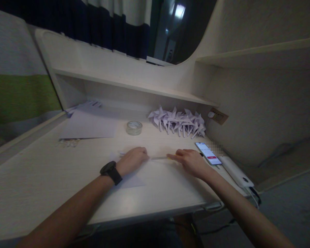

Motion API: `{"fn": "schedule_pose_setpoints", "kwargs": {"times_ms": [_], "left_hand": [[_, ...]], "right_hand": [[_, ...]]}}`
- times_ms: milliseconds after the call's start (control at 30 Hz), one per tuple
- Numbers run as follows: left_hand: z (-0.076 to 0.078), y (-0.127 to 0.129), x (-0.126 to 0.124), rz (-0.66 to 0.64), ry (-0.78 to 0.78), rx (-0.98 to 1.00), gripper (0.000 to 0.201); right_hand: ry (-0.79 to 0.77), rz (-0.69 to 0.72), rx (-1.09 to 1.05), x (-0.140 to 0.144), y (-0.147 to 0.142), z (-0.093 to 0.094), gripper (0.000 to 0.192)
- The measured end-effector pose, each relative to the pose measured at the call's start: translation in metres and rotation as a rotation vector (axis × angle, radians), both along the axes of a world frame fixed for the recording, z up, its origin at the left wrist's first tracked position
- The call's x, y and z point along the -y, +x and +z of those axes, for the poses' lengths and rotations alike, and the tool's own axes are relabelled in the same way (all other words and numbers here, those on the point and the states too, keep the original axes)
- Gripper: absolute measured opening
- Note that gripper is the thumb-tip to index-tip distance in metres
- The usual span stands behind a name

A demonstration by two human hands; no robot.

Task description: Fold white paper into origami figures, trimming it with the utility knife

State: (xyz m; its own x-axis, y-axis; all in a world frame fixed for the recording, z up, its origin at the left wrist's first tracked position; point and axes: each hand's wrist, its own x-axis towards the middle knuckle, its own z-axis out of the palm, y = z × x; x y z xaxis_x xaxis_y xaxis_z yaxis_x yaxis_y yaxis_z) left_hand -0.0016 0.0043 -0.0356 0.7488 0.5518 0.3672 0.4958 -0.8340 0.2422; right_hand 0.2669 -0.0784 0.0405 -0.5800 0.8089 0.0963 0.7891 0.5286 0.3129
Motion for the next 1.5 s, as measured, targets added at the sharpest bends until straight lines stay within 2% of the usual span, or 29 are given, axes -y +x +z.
{"fn": "schedule_pose_setpoints", "kwargs": {"times_ms": [400, 733, 900, 1067, 1267, 1367, 1500], "left_hand": [[0.002, 0.001, 0.000, 0.009, -0.068, 0.003, 0.024], [0.002, 0.001, 0.003, 0.023, -0.104, 0.044, 0.022], [0.001, 0.002, 0.002, -0.015, -0.059, 0.029, 0.022], [0.005, 0.001, 0.003, 0.003, -0.030, -0.021, 0.023], [0.014, -0.011, -0.002, -0.045, -0.076, -0.063, 0.025], [0.019, -0.018, -0.005, 0.031, -0.015, -0.114, 0.021], [0.025, -0.019, -0.006, 0.278, 0.166, -0.118, 0.021]], "right_hand": [[-0.041, 0.020, 0.073, -0.001, -0.009, 0.015, 0.055], [-0.067, 0.038, 0.210, -0.003, -0.033, 0.043, 0.057], [-0.085, 0.059, 0.245, -0.013, -0.042, 0.056, 0.054], [-0.102, 0.084, 0.275, -0.025, -0.053, 0.064, 0.044], [-0.112, 0.060, 0.323, -0.030, -0.066, 0.070, 0.038], [-0.109, 0.064, 0.322, -0.030, -0.067, 0.070, 0.035], [-0.114, 0.081, 0.301, -0.030, -0.066, 0.069, 0.032]]}}
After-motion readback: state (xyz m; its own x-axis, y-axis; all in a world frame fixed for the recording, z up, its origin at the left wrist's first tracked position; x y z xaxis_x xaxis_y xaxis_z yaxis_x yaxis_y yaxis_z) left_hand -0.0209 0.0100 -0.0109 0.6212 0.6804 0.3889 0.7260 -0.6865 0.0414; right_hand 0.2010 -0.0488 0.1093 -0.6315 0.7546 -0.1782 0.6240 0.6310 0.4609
